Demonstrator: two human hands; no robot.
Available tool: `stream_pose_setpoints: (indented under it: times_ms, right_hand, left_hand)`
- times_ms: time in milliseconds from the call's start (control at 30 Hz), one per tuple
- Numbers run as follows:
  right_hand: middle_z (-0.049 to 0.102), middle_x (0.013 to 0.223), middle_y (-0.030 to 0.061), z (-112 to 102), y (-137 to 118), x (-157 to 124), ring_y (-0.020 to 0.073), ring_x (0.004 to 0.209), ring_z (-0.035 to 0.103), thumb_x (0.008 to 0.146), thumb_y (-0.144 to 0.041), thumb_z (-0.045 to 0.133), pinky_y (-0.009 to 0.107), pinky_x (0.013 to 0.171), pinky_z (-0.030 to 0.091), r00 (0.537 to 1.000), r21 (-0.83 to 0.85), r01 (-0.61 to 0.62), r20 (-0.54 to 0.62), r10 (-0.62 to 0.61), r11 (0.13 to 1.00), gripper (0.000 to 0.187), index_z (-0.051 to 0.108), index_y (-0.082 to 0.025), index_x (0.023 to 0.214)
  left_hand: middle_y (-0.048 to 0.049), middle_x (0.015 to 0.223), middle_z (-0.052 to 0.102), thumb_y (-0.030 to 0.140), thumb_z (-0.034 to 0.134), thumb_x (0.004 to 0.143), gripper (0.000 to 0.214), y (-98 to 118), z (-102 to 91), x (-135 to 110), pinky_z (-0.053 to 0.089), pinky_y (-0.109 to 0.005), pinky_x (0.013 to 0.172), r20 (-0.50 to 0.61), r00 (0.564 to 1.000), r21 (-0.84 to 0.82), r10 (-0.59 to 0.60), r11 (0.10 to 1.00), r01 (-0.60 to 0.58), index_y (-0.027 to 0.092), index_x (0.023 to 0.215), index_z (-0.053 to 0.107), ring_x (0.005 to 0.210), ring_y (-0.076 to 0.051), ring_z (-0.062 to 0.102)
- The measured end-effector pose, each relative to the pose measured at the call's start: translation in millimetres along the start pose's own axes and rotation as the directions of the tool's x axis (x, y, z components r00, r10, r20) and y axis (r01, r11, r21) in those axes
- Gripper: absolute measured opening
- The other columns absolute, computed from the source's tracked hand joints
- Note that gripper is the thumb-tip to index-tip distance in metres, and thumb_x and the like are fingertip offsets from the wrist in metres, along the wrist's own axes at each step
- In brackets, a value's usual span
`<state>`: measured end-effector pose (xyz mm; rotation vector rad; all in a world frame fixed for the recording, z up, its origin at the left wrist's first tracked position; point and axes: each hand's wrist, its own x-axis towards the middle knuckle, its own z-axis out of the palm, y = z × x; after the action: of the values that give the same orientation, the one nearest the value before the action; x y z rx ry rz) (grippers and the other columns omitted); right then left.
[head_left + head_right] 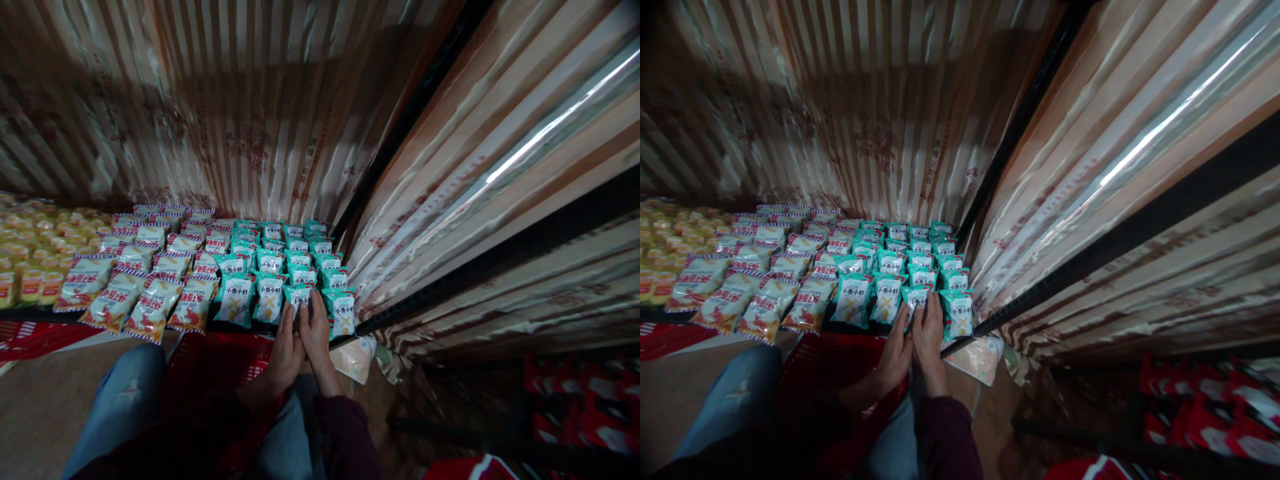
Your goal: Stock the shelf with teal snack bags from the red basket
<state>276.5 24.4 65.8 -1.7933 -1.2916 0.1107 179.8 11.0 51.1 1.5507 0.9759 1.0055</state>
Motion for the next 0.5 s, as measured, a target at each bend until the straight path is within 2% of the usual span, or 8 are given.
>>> stream_pose_setpoints:
  times_ms: [100,333,500]
  right_hand:
    - [0.048,0.142,0.0165,0.5,2.7,3.0,0.0254,0.134,0.042,0.093,-0.035,0.038,0.049,0.109,0.036,1.0,0.006,0.025,-0.015,-0.025,1.0,0.052,0.044,-0.013,0.139]
    - [0.044,0.145,0.0161,3.8,6.0,3.9,0.0249,0.134,0.04,0.094,-0.033,0.038,0.05,0.109,0.035,0.997,-0.006,0.054,-0.064,-0.054,0.999,0.054,0.035,-0.015,0.145]
    - [0.038,0.15,0.0148,10.8,21.3,-0.4,0.0246,0.139,0.034,0.096,-0.034,0.034,0.051,0.111,0.034,0.994,-0.049,0.09,-0.051,-0.092,0.995,0.055,0.028,-0.018,0.149]
  left_hand:
    - [-0.0132,0.157,0.025,0.021,0.038,0.089,0.06,-1.8,0.5,3.7,0.02,-0.041,0.121,0.015,0.999,-0.054,-0.028,0.998,0.029,0.012,0.147,0.029,0.145,-0.022,0.024]
    - [-0.0112,0.155,0.03,0.02,0.041,0.088,0.055,-8.5,-1.0,12.3,0.019,-0.043,0.121,0.007,1.0,-0.096,0.017,0.995,-0.016,0.015,0.142,0.04,0.144,-0.022,0.027]
    - [-0.0141,0.156,0.027,0.032,0.037,0.094,0.051,-9.5,-0.3,15.3,0.021,-0.044,0.12,0.0,1.0,-0.095,-0.008,0.995,0.008,0.013,0.141,0.041,0.144,-0.023,0.027]
